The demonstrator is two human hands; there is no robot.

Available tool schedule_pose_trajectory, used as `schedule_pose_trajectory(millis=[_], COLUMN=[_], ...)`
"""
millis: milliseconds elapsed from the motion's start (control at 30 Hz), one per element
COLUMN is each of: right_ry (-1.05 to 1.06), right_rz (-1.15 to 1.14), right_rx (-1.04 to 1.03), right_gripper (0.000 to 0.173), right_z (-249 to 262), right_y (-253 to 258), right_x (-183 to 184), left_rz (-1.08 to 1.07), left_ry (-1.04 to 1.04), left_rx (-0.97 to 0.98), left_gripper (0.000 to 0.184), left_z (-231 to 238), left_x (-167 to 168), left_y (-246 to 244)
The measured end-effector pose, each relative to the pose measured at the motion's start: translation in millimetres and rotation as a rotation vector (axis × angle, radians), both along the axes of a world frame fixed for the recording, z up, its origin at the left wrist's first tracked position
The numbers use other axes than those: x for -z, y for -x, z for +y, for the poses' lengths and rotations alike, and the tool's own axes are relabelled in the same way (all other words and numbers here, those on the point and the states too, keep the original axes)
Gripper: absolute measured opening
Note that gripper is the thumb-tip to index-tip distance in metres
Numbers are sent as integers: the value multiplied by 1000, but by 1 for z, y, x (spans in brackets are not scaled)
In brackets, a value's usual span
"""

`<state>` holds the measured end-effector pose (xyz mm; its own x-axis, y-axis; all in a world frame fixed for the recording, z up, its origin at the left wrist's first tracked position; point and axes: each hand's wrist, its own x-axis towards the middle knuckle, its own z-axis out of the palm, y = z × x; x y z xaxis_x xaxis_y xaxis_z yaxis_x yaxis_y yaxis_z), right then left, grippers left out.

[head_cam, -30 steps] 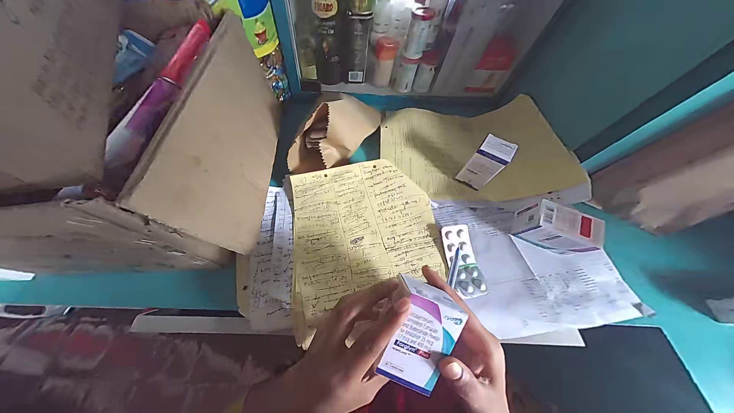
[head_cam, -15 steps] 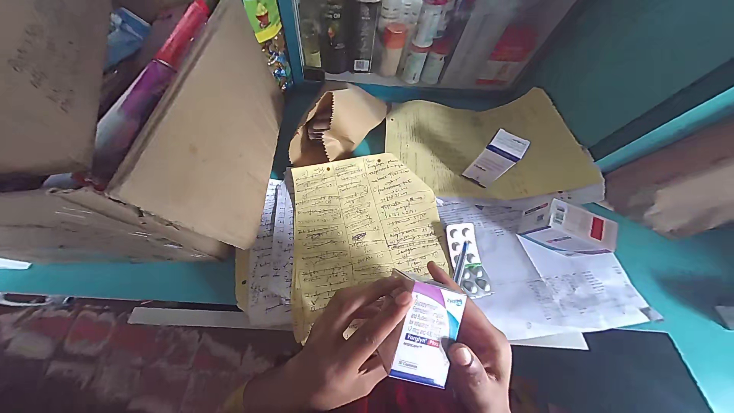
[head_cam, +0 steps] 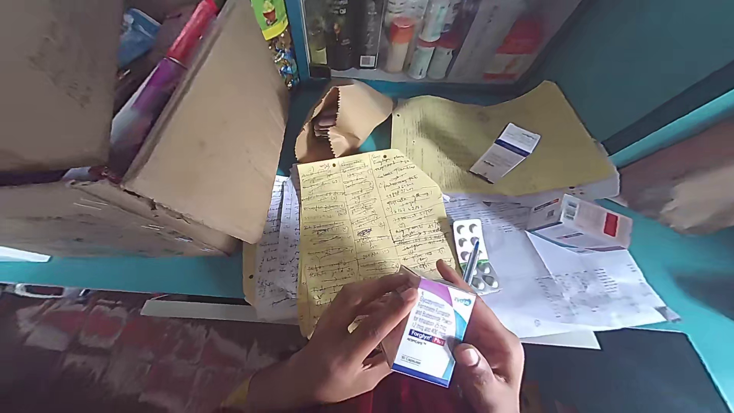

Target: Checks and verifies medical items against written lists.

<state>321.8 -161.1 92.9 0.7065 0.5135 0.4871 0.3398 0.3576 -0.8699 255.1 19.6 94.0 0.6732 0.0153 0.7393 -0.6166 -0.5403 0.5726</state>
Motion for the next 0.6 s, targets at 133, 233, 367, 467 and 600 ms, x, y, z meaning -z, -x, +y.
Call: schedule_pose_trajectory(millis=[133, 233, 367, 467, 600], right_ry=[4, -4, 3, 6, 12], right_rz=[-3, -2, 5, 4, 9], right_rx=[-7, -10, -10, -8, -5], right_gripper=[65, 65, 67, 67, 67], right_z=[0, 1, 2, 2, 2], right_y=[0, 0, 1, 1, 1], right_x=[0, 0, 0, 0, 1], left_rz=[5, -1, 3, 2, 2], left_ry=[-7, 1, 17, 14, 16], left_rx=[-4, -5, 11, 9, 3], left_gripper=[56, 57, 58, 59, 59], left_z=[1, 1, 2, 3, 3], left_x=[0, 0, 0, 0, 1], left_y=[2, 2, 3, 2, 2])
